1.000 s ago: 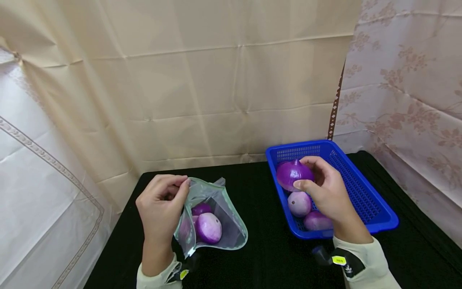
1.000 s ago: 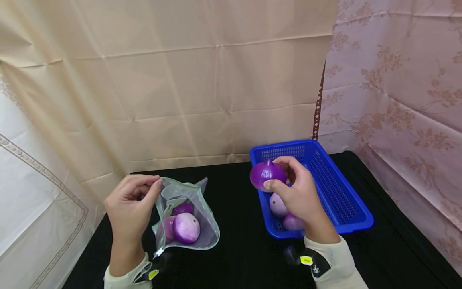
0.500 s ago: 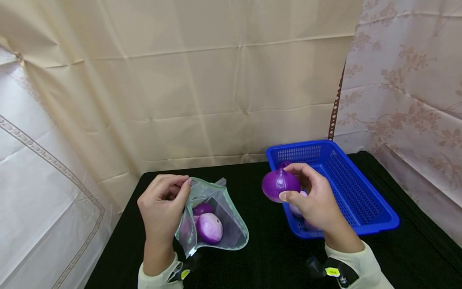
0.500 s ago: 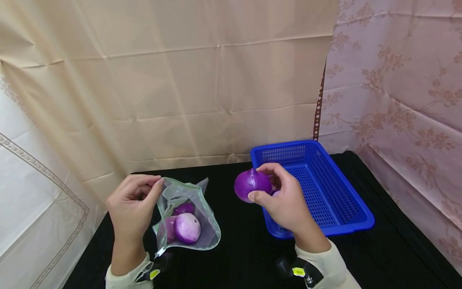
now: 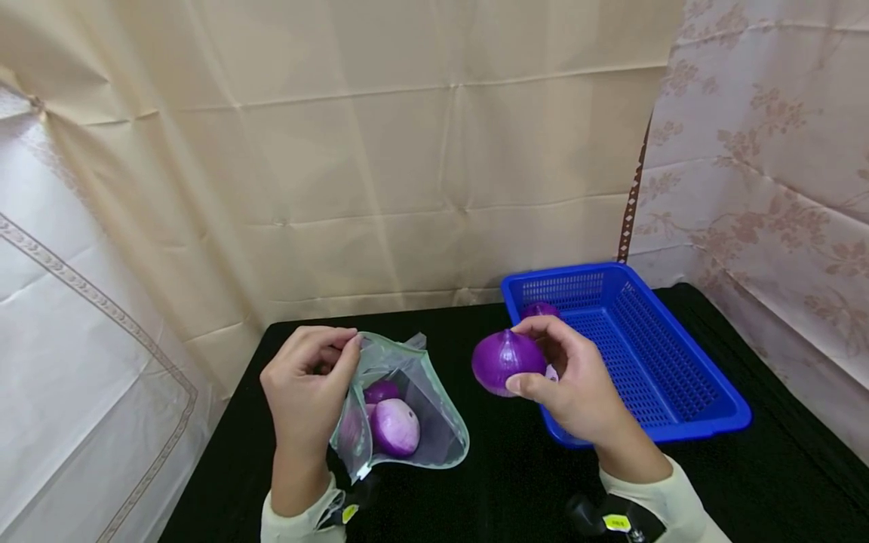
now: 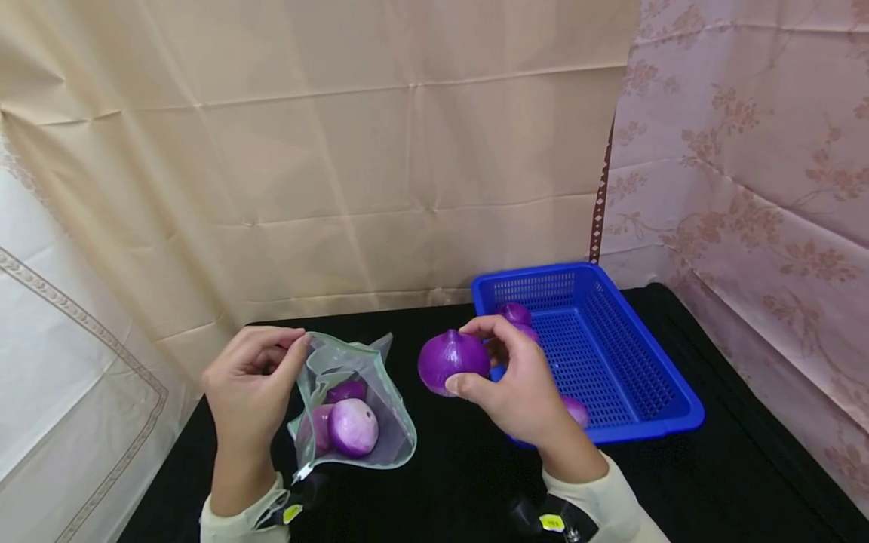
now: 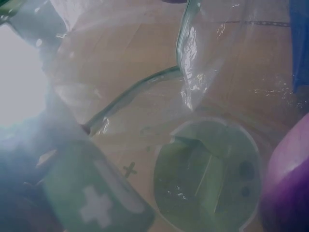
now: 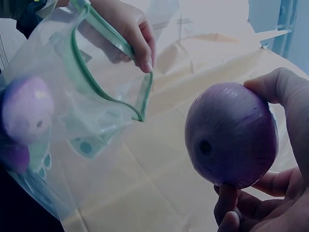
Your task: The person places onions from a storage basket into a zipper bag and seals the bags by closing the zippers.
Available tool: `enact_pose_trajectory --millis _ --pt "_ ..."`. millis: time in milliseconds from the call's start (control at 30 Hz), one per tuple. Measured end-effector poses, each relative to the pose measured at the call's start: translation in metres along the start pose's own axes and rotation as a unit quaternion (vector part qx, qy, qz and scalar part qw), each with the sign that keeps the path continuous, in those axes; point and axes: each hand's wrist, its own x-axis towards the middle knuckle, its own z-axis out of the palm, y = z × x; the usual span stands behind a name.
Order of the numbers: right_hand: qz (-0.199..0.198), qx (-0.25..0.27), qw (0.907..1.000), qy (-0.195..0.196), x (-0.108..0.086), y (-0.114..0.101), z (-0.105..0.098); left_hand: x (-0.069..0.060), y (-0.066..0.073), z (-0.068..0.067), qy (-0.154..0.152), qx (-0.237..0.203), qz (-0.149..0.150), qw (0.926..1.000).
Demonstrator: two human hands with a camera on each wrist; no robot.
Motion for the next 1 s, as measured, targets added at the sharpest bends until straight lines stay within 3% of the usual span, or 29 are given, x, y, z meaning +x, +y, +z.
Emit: enact_pose_trajectory --millis 200,633,833,1000 --pt "-0.017 0.006 0.9997 -0.014 0.003 -0.001 0.013 0.003 0.015 -0.001 0.002 -0.003 0.004 1.0" --pt "-0.037 0.032 0.9976 -0.049 0.015 -0.012 0.037 0.005 0.019 0.0 -0.002 -0.011 0.008 0.9999" --pt "-0.021 0.011 0.9987 -0.044 0.015 -0.015 0.048 0.004 0.015 0.001 -0.005 -0.009 0.006 0.9999" --pt "-0.022 0.004 0.9986 -0.047 0.014 -0.018 0.057 0.001 0.005 0.0 -0.008 -0.005 0.003 1.0"
